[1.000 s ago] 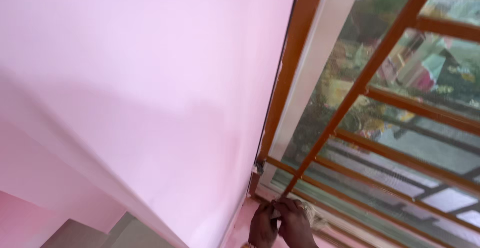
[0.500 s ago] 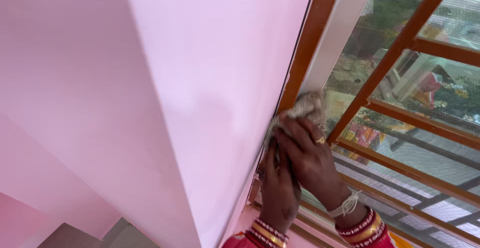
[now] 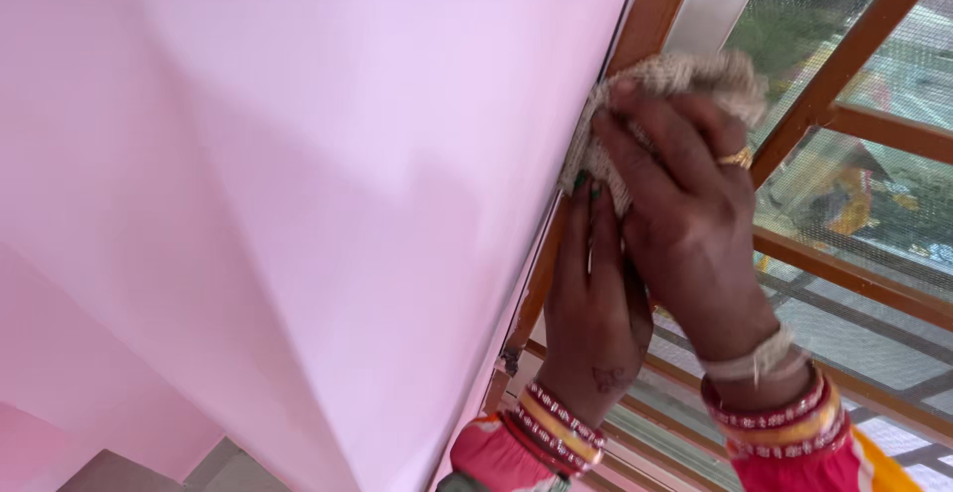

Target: The person wipes the window screen and grill bars with a cloth, opens the sliding window, and wipes down the metal grill and frame.

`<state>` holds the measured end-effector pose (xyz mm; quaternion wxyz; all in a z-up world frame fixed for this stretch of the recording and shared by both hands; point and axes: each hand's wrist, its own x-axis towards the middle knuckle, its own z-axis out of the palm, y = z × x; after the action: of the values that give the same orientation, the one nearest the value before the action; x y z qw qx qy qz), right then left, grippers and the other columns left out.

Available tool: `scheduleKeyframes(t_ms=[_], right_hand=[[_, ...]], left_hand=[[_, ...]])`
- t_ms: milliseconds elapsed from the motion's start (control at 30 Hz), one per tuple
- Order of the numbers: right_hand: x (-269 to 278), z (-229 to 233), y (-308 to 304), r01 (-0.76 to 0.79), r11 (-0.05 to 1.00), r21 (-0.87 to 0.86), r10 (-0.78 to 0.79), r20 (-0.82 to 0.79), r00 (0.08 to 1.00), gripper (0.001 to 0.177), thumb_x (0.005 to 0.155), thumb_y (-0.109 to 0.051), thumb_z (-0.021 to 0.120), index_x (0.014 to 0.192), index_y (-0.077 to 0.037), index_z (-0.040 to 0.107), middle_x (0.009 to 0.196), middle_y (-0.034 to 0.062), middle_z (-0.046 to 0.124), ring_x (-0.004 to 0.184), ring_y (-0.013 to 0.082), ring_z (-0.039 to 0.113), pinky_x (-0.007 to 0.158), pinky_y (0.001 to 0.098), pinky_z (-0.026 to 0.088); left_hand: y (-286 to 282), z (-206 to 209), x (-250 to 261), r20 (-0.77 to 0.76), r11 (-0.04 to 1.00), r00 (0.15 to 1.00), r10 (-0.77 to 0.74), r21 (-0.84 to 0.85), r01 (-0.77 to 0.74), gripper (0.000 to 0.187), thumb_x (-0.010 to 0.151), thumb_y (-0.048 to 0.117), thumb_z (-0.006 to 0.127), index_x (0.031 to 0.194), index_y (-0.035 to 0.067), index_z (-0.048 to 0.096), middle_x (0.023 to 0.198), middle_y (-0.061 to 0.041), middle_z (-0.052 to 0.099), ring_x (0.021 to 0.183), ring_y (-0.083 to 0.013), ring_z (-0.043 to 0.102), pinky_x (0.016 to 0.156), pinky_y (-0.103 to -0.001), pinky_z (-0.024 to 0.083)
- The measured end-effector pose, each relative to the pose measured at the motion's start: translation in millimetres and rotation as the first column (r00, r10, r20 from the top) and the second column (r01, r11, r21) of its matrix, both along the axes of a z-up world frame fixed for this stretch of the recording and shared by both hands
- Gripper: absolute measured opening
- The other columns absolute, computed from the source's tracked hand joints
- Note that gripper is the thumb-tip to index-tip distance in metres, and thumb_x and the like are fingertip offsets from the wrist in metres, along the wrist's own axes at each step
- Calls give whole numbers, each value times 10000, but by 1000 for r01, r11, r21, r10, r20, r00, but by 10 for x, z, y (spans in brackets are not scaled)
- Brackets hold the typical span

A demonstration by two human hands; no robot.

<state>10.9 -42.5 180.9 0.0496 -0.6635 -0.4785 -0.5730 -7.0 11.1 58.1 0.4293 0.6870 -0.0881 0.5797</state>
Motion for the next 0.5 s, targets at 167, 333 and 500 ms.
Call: scheduleKeyframes(t_ms=[167, 333, 500], right_hand=[[-25, -699, -38, -82, 996, -38, 71, -238, 969, 365, 821, 23, 774, 1183, 59, 746, 1277, 160, 695, 1189, 309, 626, 937, 368, 572], [38, -1634, -107, 1, 981, -196, -65, -320, 945, 439, 730, -117, 709, 1129, 65, 730, 1238, 150, 658, 1108, 320, 611, 901, 434, 527], [60, -2276, -166, 11, 937, -350, -174, -439, 882, 440, 679, -102, 734, 1094, 44, 735, 1225, 142, 661, 1101, 303, 619, 874, 423, 526]], left_hand=[[-95, -646, -124, -196, 994, 976, -95, -72, 82, 716, 959, 101, 653, 1537, -120, 293, 1590, -351, 305, 1435, -518, 433, 1158, -477, 438], [-191, -1497, -198, -354, 994, 931, -87, -92, 58, 738, 883, 90, 717, 1500, -87, 351, 1510, -297, 378, 1360, -466, 464, 1117, -457, 431], [-175, -2239, -341, -530, 959, 825, -195, -281, 46, 711, 808, 42, 740, 1445, -50, 438, 1399, -239, 482, 1262, -386, 514, 1060, -426, 445]])
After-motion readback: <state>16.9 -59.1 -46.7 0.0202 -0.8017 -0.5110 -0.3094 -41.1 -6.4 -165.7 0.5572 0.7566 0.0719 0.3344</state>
